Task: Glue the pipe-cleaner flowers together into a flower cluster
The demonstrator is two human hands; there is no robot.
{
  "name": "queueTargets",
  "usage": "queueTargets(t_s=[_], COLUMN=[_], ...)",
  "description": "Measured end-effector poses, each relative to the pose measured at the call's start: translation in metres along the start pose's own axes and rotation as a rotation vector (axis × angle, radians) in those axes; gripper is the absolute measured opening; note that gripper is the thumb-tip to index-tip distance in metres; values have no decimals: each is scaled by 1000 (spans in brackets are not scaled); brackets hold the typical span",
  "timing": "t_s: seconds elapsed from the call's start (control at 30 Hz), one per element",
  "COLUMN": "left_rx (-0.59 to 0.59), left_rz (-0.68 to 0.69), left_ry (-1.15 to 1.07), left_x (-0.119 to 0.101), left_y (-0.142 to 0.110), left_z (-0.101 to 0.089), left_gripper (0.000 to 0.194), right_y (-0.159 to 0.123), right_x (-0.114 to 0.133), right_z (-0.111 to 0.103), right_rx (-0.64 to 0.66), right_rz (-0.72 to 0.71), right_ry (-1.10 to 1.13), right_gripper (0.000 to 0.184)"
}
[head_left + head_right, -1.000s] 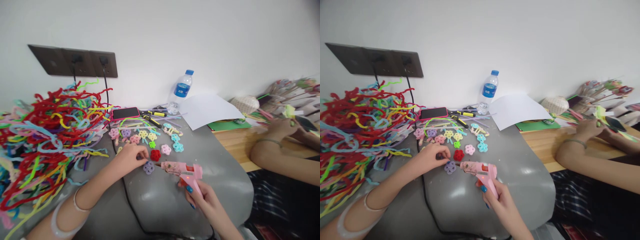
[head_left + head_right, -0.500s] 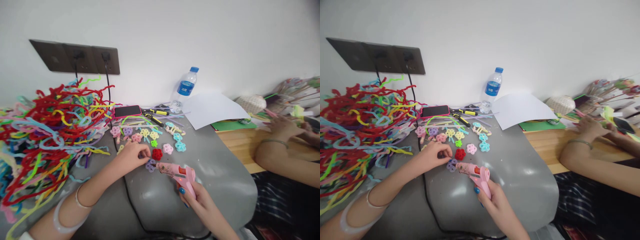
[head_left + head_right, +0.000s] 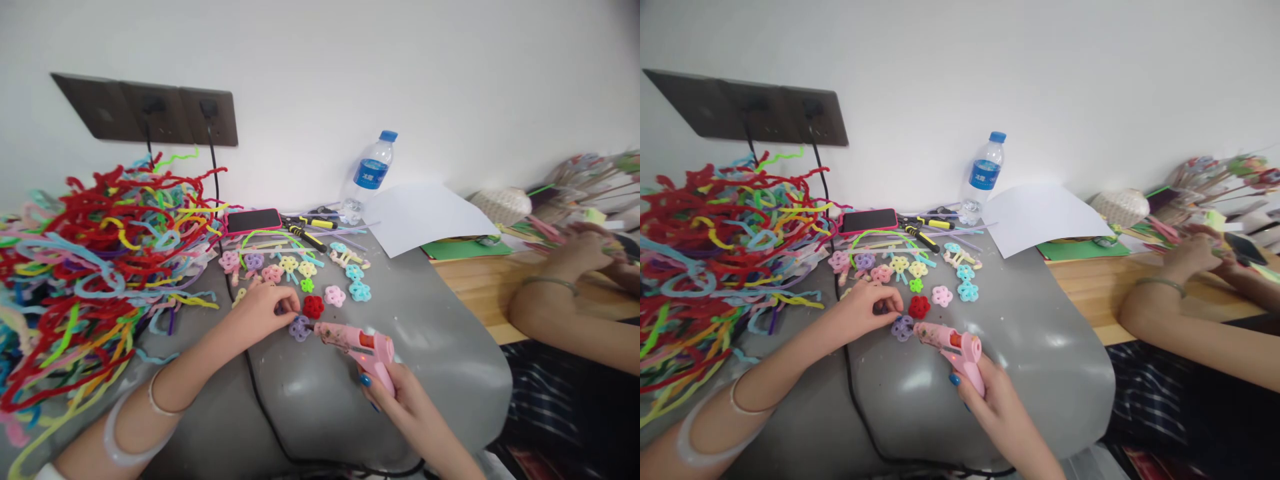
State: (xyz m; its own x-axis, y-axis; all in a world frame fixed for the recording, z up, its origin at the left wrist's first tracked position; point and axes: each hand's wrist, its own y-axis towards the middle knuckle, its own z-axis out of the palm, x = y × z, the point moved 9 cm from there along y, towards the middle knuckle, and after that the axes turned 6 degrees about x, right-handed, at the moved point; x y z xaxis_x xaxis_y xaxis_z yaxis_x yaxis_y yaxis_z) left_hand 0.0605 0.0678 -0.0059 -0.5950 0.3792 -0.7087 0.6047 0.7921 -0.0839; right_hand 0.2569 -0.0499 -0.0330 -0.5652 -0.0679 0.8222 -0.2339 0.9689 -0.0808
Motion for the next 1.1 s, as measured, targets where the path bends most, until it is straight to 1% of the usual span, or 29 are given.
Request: queueTargets(t_s=[0.23,0.43,0.57,0.7,0.83,0.9,1.0,1.1], left_rx=[8,11,11,13,-1,0,4,3], left_rz=[-5,-9,-13,-12,-2,0,-7,-10], left_ry=[11,8,6,4,20,28,35,18], left_x=[-1,1,2,2,1,1,3,6], left_y=[0,1,1,1,1,1,1,2], left_z=[0,0,1,1,-1,-1,0,1], left_gripper=[4,4,4,5,6,6,4,4], right_y=[6,3,3,4,3,0,-3,-2], right_x=[12,10,11,16,16,10,-4,-20], right_z=[1,-2,-2,-3,-5,-5,-8,-27], right_rx=[-4,-2,-1,1,11,27,32,-82], right_rz=[-48,-24,-9,-24,-30,-3,34,33], right_ry=[0,1,-10,-49,-35,19,207,405], right_gripper=[27,26,27,30,30,33,43,52])
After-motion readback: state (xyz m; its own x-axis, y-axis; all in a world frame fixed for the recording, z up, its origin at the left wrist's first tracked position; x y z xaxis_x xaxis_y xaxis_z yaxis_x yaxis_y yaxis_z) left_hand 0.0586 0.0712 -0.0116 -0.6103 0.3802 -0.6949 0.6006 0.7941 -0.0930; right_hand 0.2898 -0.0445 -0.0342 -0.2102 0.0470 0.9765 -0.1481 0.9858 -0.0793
